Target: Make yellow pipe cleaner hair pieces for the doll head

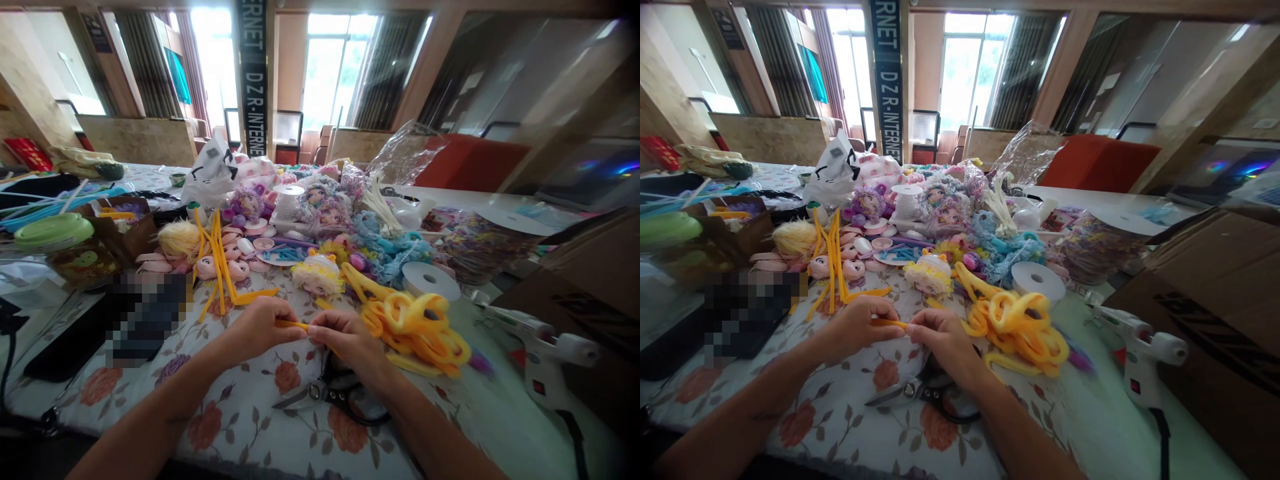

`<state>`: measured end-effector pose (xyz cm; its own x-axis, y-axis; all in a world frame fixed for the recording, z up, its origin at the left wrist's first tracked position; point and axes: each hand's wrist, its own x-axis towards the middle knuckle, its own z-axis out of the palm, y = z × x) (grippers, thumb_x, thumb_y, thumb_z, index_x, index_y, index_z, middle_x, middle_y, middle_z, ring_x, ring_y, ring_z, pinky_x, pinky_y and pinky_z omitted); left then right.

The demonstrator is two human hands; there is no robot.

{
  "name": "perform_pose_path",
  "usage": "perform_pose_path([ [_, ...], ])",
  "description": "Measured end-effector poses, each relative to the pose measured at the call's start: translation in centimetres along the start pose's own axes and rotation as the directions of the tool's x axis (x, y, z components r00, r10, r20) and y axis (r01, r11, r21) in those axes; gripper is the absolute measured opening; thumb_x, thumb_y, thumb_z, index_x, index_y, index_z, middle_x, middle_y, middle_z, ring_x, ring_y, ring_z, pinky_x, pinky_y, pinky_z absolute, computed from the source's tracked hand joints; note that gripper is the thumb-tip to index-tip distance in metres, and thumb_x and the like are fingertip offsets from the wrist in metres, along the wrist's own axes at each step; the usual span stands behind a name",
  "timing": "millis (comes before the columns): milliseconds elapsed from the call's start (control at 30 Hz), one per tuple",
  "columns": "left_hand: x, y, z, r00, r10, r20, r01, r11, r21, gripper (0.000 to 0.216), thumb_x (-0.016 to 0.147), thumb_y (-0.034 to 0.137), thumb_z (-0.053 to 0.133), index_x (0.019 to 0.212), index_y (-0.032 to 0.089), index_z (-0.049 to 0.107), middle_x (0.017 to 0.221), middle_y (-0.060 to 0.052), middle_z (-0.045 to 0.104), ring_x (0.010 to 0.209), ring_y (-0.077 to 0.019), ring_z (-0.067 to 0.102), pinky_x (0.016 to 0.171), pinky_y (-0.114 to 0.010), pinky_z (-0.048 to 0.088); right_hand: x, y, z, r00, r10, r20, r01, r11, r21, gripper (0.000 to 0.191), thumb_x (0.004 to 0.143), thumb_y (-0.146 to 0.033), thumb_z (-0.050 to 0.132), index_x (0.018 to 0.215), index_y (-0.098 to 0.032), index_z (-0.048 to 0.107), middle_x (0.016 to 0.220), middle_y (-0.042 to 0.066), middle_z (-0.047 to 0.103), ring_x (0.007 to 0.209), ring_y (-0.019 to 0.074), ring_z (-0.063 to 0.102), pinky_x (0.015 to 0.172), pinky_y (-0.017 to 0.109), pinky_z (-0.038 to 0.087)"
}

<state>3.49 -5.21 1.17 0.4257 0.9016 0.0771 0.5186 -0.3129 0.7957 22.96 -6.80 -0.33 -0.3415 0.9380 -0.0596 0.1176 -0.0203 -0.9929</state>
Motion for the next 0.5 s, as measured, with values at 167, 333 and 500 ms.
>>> perform_pose_path([
  [167,0.2,-0.7,-0.1,0.998,-0.068,0.007,0.069,0.992,-0.105,0.035,0.067,0.048,0.07,0.062,0.013,0.064,0.058,0.002,0.053,0.053,-0.0101,0.045,0.045,-0.02,0.031,0.0,-0.1,0.4,1.0,0.014,0.014,-0.016,0.993,0.118,0.021,0.077,-0.034,0.065,0.07,-0.014,0.062,0.061,-0.002,0.054,0.055,0.0088,0.043,0.052,0.021,0.034],
  [333,0.5,-1.3,-0.3,0.971,-0.237,0.032,0.227,0.87,-0.437,0.032,0.066,0.043,0.075,0.07,0.012,0.068,0.057,0.001,0.058,0.051,-0.0091,0.049,0.048,-0.02,0.037,0.5,0.0,-0.1,0.985,-0.119,-0.127,0.109,0.99,-0.086,0.024,0.078,-0.038,0.064,0.07,-0.016,0.059,0.059,-0.004,0.048,0.053,0.009,0.04,0.049,0.021,0.03],
  [500,0.8,-1.4,-0.1,0.926,-0.37,0.076,0.241,0.424,-0.873,0.018,0.071,0.025,0.075,0.082,0.011,0.07,0.072,-0.005,0.068,0.063,-0.01,0.062,0.06,-0.019,0.051,0.6,0.0,-0.6,0.949,-0.205,-0.239,0.162,0.969,-0.189,0.024,0.082,-0.039,0.059,0.074,-0.017,0.058,0.061,-0.003,0.047,0.055,0.0103,0.04,0.049,0.022,0.03],
])
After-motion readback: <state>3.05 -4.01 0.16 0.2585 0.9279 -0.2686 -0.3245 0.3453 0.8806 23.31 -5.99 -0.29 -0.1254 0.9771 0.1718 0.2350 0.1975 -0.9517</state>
